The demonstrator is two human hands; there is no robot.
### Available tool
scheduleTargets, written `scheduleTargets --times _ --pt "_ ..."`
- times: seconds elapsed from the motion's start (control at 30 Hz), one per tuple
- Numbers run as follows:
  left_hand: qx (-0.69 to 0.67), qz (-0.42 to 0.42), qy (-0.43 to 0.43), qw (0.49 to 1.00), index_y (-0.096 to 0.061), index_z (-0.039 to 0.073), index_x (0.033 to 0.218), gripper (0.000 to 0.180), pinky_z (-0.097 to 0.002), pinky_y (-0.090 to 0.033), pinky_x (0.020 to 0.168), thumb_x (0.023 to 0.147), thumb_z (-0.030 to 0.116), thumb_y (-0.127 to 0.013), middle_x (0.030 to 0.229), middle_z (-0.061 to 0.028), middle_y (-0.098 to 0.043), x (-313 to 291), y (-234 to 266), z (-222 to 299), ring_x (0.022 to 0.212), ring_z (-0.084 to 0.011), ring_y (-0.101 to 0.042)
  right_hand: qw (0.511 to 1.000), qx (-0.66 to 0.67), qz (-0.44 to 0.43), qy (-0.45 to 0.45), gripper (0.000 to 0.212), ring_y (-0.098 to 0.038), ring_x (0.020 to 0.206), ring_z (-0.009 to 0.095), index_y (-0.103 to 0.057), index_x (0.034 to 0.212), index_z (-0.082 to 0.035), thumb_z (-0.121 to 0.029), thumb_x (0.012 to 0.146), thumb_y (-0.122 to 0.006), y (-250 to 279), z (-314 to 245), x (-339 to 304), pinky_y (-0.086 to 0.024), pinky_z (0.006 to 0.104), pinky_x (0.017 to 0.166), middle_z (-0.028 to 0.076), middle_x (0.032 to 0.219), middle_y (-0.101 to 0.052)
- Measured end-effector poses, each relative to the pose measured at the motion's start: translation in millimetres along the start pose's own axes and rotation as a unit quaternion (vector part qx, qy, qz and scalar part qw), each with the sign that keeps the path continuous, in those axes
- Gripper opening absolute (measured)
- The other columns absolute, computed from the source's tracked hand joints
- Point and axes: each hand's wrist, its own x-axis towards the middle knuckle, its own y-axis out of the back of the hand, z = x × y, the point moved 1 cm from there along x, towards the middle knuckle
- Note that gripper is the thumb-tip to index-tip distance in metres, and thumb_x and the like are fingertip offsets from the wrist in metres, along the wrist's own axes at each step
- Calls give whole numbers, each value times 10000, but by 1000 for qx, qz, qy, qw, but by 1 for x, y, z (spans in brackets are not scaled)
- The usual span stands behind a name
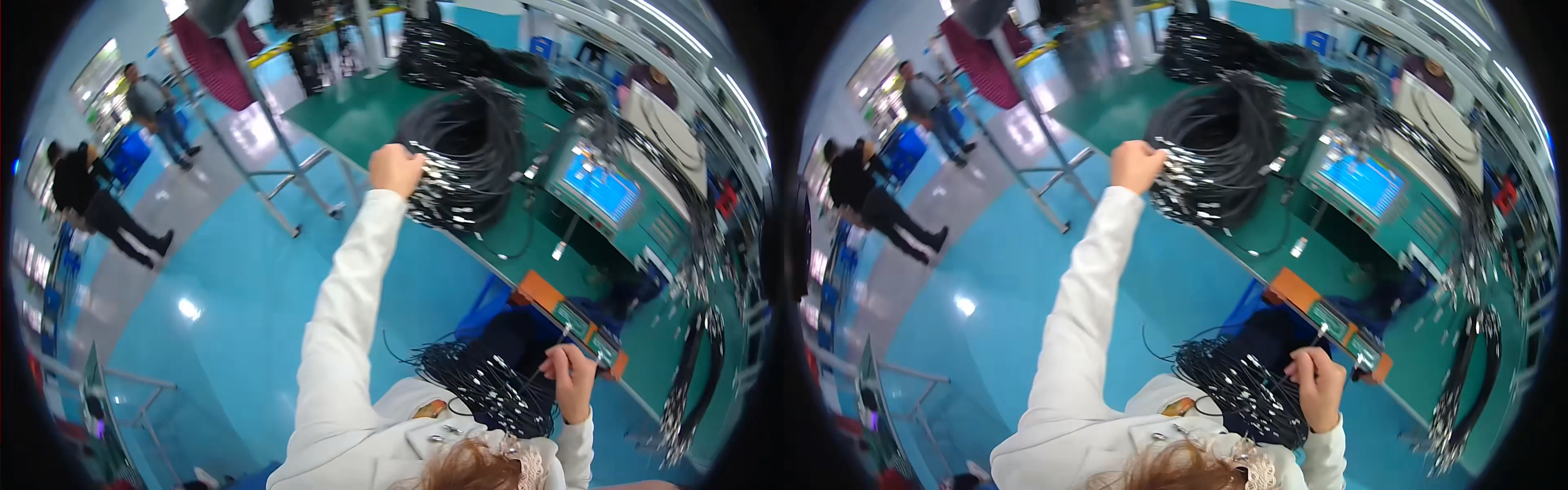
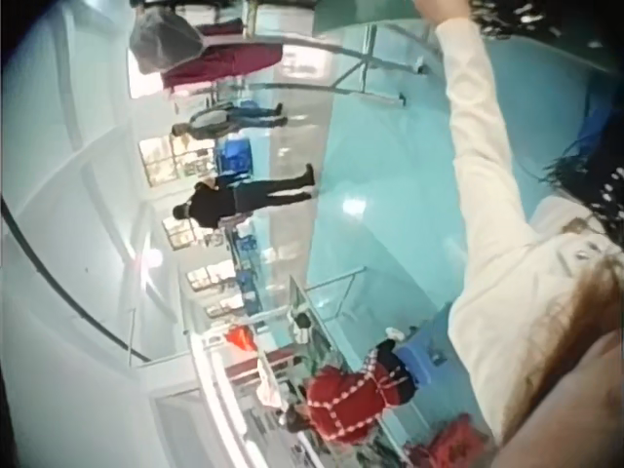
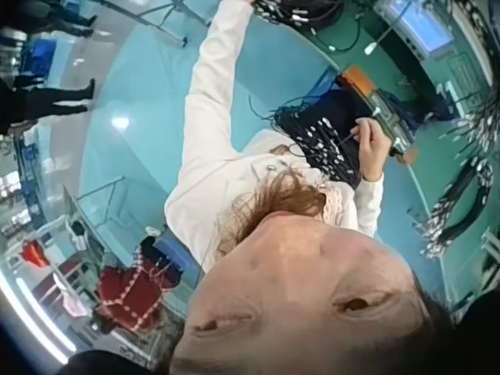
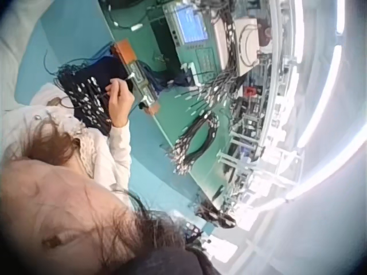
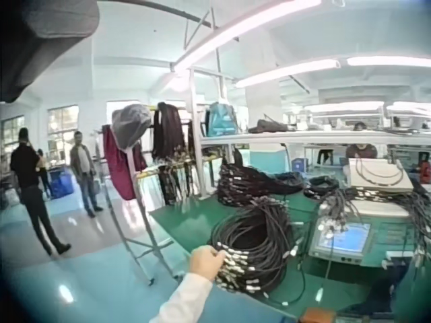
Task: Testing wire harnesses by connecting them to a testing jig and monitoring results on a screen.
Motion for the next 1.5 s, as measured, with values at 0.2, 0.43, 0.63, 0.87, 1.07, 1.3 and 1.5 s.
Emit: scheduleTargets --times 0.2,0.43,0.63,0.87,1.07,1.3,1.5 --pt "-710 -178 251 634 -574 10 860 131 -232 -412 534 863 140 -568 777 -68 -589 0 24 1 595 -94 -480 997 43 -46 -40 161 -579 542 85 -622 843 32 -51 908 -501 -9 16 6 -464 209 513 62 632 -629" --pt "-740 -198 233 600 -536 24 914 186 -243 -439 664 961 197 -486 854 -82 -571 -96 72 41 758 -126 -516 915 323 -210 -122 314 -622 822 183 -493 1150 0 -256 973 -453 -58 20 57 -507 299 745 118 970 -625" --pt "-636 -305 214 676 -480 64 840 258 -298 -397 688 972 284 -455 760 -67 -538 -180 59 52 770 -169 -511 736 630 -183 -164 344 -618 856 209 -472 1151 24 -270 989 -397 -98 -9 130 -495 376 873 114 909 -621" --pt "-722 -266 358 529 -489 0 983 156 -198 -191 389 979 147 -437 618 39 -325 -52 61 -16 424 -31 -238 703 622 -233 -255 280 -593 1013 323 -524 824 -30 -202 983 -370 -84 -12 21 -453 435 931 198 1069 -598" --pt "-741 -215 324 547 -474 -17 977 151 -214 -197 406 982 123 -419 616 23 -301 7 67 -39 438 -56 -227 719 642 -223 -146 424 -510 1154 357 -587 720 -37 -301 983 -386 -42 11 -38 -313 498 1046 209 998 -631" --pt "-631 -40 315 708 -442 2 1196 239 -223 -221 441 981 66 -360 682 8 -253 28 144 -110 522 -80 -228 788 609 40 -89 347 -610 653 276 -461 971 -41 -383 970 -400 41 47 -113 -500 487 800 73 574 -547" --pt "-700 -114 346 614 -466 -21 1209 262 -214 -243 462 977 85 -404 642 34 -255 11 213 -213 476 -77 -190 635 649 418 -28 254 -268 422 72 -465 1027 -44 -278 1005 -370 131 54 -174 -295 222 394 -15 562 -280"
